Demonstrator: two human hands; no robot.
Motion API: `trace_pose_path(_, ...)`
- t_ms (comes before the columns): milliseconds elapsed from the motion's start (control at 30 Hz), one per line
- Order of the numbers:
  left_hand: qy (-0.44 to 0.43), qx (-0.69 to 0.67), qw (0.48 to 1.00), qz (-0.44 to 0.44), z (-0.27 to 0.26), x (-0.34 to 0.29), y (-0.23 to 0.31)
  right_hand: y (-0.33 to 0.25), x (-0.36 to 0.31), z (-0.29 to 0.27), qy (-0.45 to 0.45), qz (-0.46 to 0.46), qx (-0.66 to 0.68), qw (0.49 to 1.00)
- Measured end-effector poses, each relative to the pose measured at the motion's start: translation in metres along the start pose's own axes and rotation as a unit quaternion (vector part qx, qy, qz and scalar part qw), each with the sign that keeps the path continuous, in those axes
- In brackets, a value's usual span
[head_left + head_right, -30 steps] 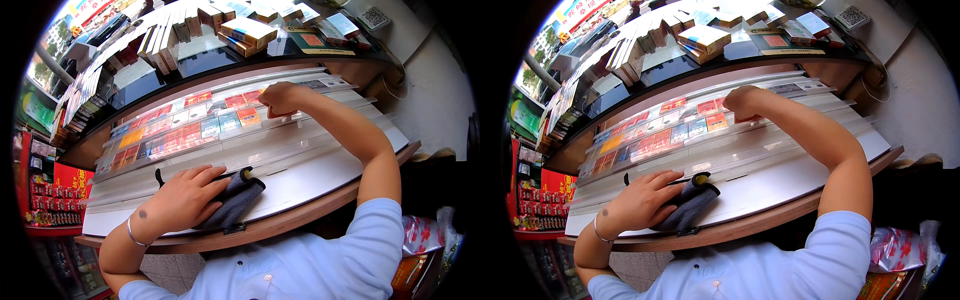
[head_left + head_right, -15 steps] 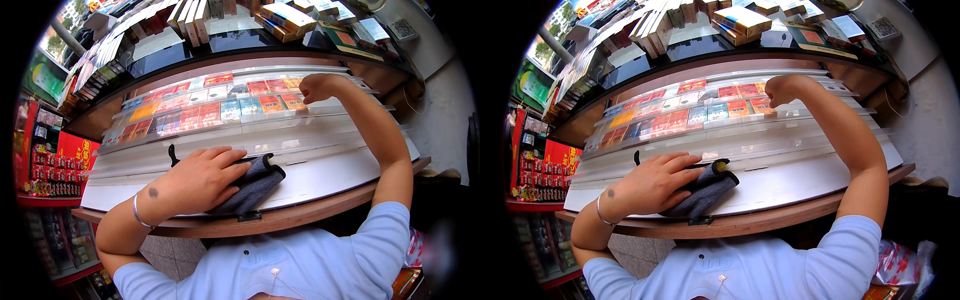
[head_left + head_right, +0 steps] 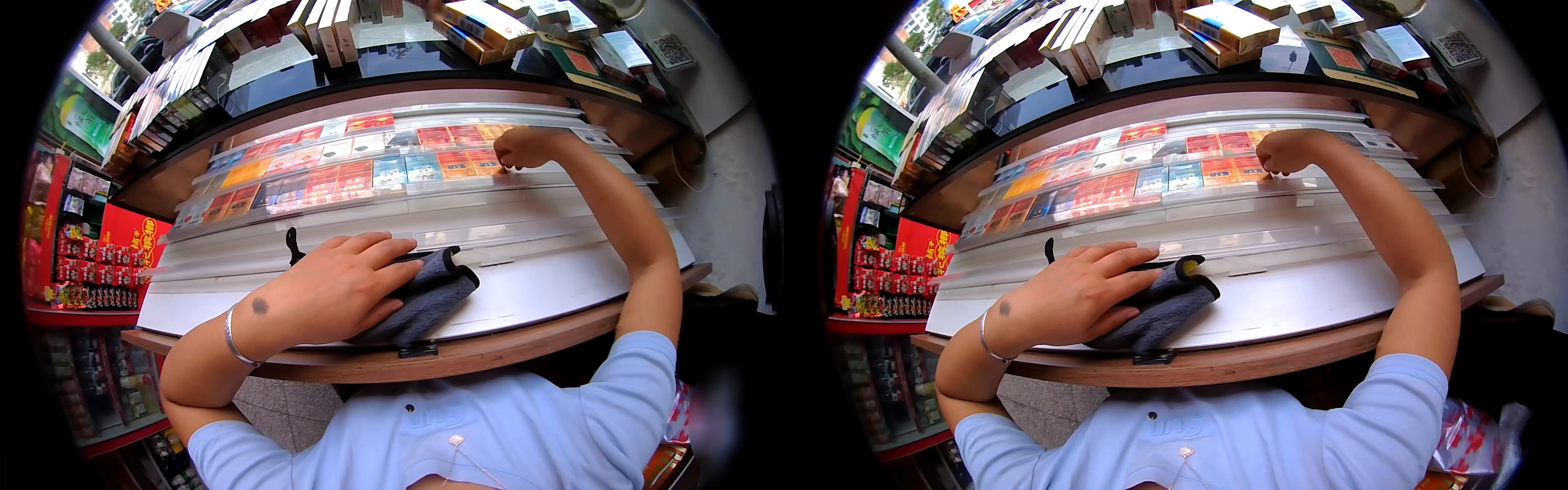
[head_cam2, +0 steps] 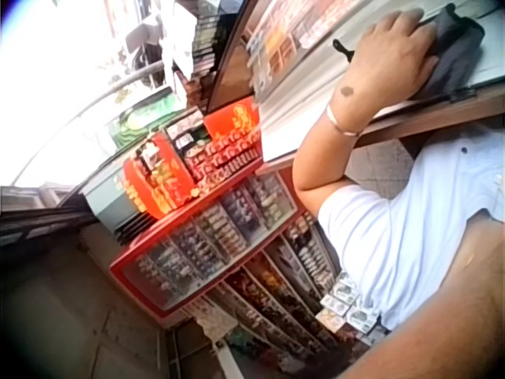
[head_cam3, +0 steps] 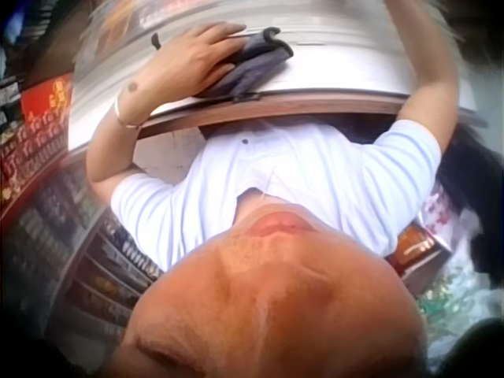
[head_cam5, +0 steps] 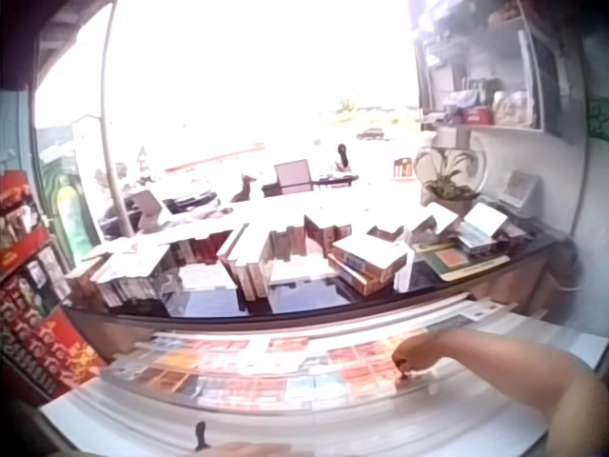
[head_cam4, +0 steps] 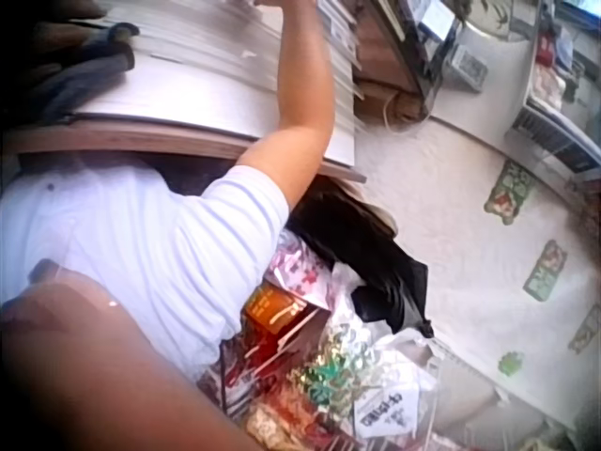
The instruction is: The person repeatedly wipes individual cigarette boxes with a dark cloth and places them back into a glass display case. The person handles the boxes one at a time, wiping each box before returning it to the display.
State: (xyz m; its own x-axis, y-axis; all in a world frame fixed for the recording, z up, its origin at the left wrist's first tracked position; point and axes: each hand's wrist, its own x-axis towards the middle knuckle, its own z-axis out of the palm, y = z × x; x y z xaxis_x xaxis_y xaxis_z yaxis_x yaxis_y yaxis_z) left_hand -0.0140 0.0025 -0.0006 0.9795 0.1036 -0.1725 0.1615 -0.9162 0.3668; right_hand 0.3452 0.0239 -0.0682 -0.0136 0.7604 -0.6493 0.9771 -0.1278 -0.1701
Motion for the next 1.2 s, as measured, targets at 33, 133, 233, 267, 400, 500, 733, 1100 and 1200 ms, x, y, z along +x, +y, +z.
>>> trace_pose_path(33, 0.000, 0.000, 1.000, -0.002, 0.001, 0.000, 0.000, -0.006, -0.007, -0.006, 0.003, 0.019, -0.007, 1.000)
trace_pose_path(133, 0.002, 0.002, 1.000, -0.001, 0.002, 0.000, 0.000, -0.040, -0.045, -0.031, 0.047, 0.049, -0.043, 0.997)
trace_pose_path(233, 0.003, 0.011, 1.000, 0.002, 0.002, -0.001, 0.000, -0.072, -0.090, -0.050, 0.100, -0.088, -0.041, 0.990)
trace_pose_path(267, 0.004, 0.016, 1.000, 0.004, 0.002, -0.001, 0.000, -0.076, -0.102, -0.053, 0.127, -0.144, -0.033, 0.981)
trace_pose_path(400, 0.009, 0.023, 1.000, 0.005, 0.001, -0.003, 0.002, -0.081, -0.149, -0.072, 0.282, -0.303, -0.017, 0.910)
trace_pose_path(500, 0.072, 0.048, 0.996, 0.022, -0.004, -0.003, 0.005, -0.064, -0.161, -0.082, 0.429, -0.311, 0.026, 0.848)
trace_pose_path(733, 0.156, 0.046, 0.985, 0.053, -0.012, -0.002, 0.007, -0.013, -0.118, -0.100, 0.558, -0.174, 0.128, 0.801)
trace_pose_path(1100, 0.170, 0.042, 0.984, 0.027, -0.007, -0.005, -0.008, 0.013, -0.147, -0.124, 0.585, -0.134, 0.135, 0.788)
trace_pose_path(1200, 0.149, 0.034, 0.988, 0.015, -0.008, -0.002, -0.008, 0.013, -0.138, -0.129, 0.581, -0.145, 0.203, 0.775)
